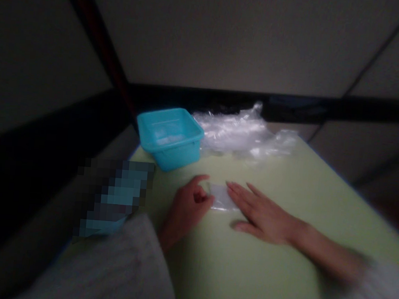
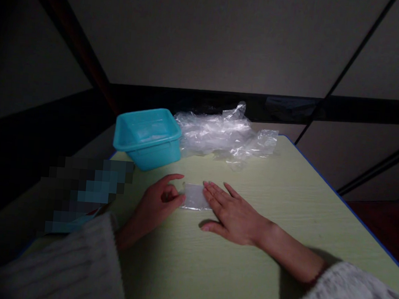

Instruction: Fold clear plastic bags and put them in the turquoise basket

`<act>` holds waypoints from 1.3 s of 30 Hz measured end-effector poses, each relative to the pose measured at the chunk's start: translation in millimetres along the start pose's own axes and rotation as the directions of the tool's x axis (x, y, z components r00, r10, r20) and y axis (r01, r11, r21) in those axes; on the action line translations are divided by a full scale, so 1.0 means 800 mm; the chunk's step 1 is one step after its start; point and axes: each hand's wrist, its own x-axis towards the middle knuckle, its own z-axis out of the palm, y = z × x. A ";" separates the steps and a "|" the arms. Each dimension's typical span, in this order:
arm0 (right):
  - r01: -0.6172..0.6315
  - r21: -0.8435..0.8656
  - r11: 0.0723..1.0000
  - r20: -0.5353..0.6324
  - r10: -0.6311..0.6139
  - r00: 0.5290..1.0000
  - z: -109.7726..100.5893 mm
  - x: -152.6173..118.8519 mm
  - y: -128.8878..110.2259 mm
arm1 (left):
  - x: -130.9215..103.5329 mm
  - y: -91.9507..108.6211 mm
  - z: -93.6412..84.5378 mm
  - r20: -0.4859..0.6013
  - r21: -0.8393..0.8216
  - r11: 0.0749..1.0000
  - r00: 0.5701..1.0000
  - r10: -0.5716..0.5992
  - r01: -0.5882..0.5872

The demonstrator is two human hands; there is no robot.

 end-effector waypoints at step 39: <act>-0.033 -0.070 0.997 0.040 0.036 0.999 0.004 0.011 -0.008 | -0.011 -0.006 -0.002 0.599 0.368 0.632 0.694 0.400 -0.682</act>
